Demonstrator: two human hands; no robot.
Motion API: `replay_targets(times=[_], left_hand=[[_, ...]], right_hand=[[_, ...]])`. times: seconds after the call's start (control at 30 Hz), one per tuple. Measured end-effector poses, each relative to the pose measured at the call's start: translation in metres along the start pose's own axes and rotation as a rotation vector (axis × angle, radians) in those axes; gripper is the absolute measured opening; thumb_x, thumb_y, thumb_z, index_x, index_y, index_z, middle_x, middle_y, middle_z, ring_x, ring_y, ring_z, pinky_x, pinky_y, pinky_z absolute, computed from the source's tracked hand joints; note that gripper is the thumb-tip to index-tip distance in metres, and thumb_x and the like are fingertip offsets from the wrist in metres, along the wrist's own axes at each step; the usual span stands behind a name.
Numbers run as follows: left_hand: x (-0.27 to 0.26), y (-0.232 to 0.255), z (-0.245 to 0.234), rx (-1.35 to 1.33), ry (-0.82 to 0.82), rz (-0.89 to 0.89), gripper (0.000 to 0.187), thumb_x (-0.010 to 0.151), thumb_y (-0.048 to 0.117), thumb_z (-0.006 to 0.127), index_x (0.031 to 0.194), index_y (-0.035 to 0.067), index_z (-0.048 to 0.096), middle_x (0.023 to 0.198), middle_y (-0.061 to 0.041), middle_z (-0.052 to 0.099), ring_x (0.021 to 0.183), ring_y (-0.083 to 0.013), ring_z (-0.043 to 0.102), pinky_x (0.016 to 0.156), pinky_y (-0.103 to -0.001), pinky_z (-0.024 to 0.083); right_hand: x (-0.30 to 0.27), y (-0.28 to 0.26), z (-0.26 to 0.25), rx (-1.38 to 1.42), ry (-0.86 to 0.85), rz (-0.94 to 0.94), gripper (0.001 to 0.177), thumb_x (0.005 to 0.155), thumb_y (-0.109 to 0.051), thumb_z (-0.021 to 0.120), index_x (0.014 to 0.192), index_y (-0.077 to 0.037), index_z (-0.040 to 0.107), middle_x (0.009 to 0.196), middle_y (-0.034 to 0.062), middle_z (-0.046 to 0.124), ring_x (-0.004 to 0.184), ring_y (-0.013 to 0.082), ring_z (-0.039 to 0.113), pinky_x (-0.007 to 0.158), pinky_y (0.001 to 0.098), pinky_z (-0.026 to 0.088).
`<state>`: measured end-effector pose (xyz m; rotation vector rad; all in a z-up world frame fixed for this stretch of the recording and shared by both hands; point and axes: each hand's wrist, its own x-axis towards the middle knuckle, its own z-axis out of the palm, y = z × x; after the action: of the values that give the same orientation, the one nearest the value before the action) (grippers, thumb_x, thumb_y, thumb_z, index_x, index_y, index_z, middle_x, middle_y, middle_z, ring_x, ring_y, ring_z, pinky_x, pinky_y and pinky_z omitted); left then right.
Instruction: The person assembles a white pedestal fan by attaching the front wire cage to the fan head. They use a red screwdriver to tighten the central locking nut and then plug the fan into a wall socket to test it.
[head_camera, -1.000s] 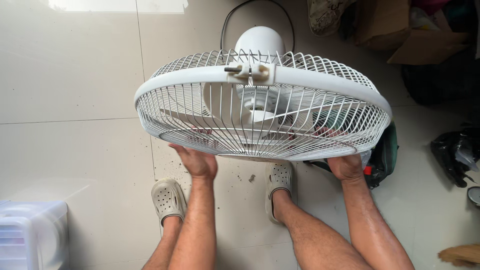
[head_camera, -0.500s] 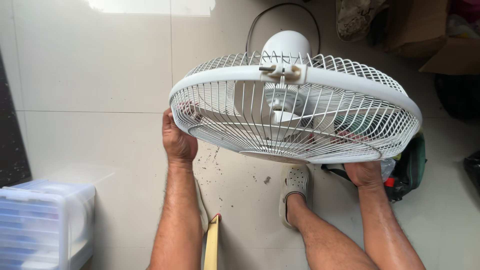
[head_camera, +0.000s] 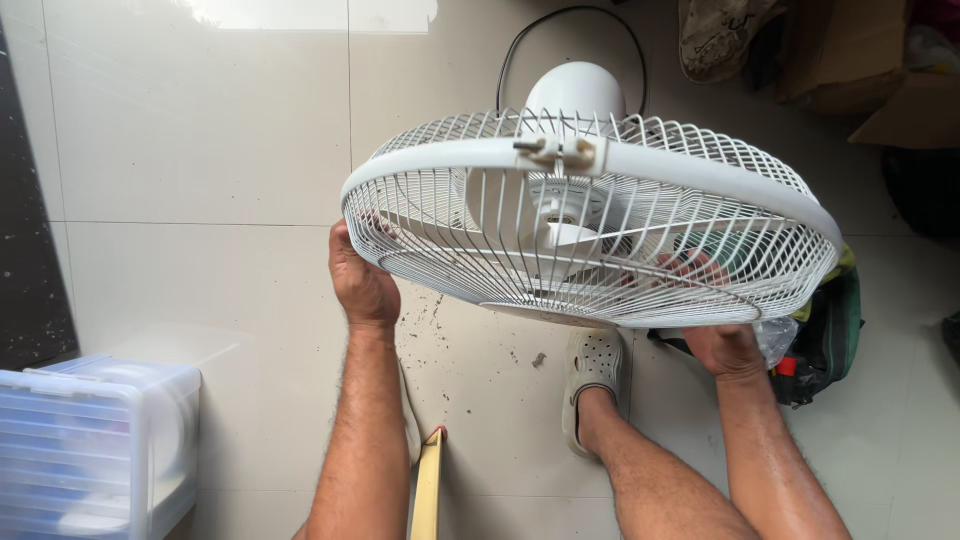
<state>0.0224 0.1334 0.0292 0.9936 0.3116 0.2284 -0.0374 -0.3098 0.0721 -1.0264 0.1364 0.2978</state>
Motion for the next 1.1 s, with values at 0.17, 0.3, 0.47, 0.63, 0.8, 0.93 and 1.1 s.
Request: replay_targets(times=[0.17,0.3,0.47,0.63,0.8,0.93,1.1], left_hand=[[-0.006,-0.010,0.022,0.018,0.185,0.002,0.054,0.108,0.056,0.041,0.126,0.007,0.056,0.120,-0.005,0.061,0.116,-0.0186,0.057,0.106,-0.036,0.049],[-0.004,-0.008,0.039,-0.038,0.303,-0.052,0.048,0.104,0.049,0.036,0.126,0.010,0.054,0.118,-0.005,0.063,0.116,-0.0193,0.060,0.104,-0.039,0.052],[-0.001,-0.002,0.038,0.153,0.235,0.060,0.062,0.110,0.056,0.040,0.131,0.000,0.053,0.126,-0.012,0.061,0.120,-0.0225,0.058,0.109,-0.041,0.047],[0.018,0.042,0.042,0.335,-0.064,0.228,0.083,0.107,0.070,0.034,0.145,-0.002,0.050,0.139,-0.016,0.060,0.134,-0.0262,0.055,0.121,-0.042,0.041],[0.047,0.067,0.045,0.467,-0.057,0.104,0.088,0.101,0.072,0.036,0.152,0.000,0.040,0.150,-0.017,0.052,0.144,-0.0287,0.047,0.122,-0.044,0.038],[0.067,0.061,0.028,0.313,-0.025,0.090,0.084,0.102,0.069,0.037,0.153,0.002,0.040,0.152,-0.016,0.050,0.145,-0.0283,0.045,0.124,-0.044,0.034],[0.090,0.057,-0.012,0.153,0.067,-0.038,0.069,0.103,0.055,0.042,0.148,0.003,0.048,0.150,-0.013,0.054,0.143,-0.0281,0.045,0.122,-0.043,0.033]], right_hand=[[0.011,-0.010,0.034,-0.114,-0.055,0.027,0.128,0.059,-0.072,0.088,0.156,-0.009,0.034,0.155,0.0115,0.047,0.142,0.0308,0.048,0.118,0.0546,0.042],[0.011,-0.008,0.037,-0.208,0.157,0.163,0.122,0.070,-0.079,0.077,0.153,0.000,0.039,0.148,0.0154,0.054,0.138,0.0298,0.053,0.118,0.0493,0.044],[0.007,0.005,0.022,-0.304,0.006,-0.071,0.126,0.067,-0.082,0.075,0.154,-0.001,0.035,0.152,0.0120,0.050,0.142,0.0261,0.047,0.121,0.0456,0.039],[0.007,0.013,0.010,-0.385,0.074,-0.164,0.124,0.068,-0.081,0.076,0.151,0.001,0.035,0.148,0.0118,0.051,0.141,0.0250,0.046,0.121,0.0433,0.038],[0.022,0.007,0.039,-0.457,0.073,-0.239,0.120,0.073,-0.076,0.079,0.152,0.003,0.036,0.144,0.0102,0.053,0.136,0.0220,0.050,0.118,0.0402,0.041],[0.027,0.000,0.065,-0.299,0.048,-0.161,0.117,0.069,-0.060,0.090,0.152,0.004,0.036,0.129,0.0137,0.059,0.108,0.0251,0.060,0.087,0.0388,0.051],[0.031,0.000,0.086,-0.404,0.064,-0.228,0.106,0.073,-0.048,0.093,0.150,0.005,0.041,0.140,0.0102,0.059,0.129,0.0190,0.058,0.109,0.0336,0.050]])
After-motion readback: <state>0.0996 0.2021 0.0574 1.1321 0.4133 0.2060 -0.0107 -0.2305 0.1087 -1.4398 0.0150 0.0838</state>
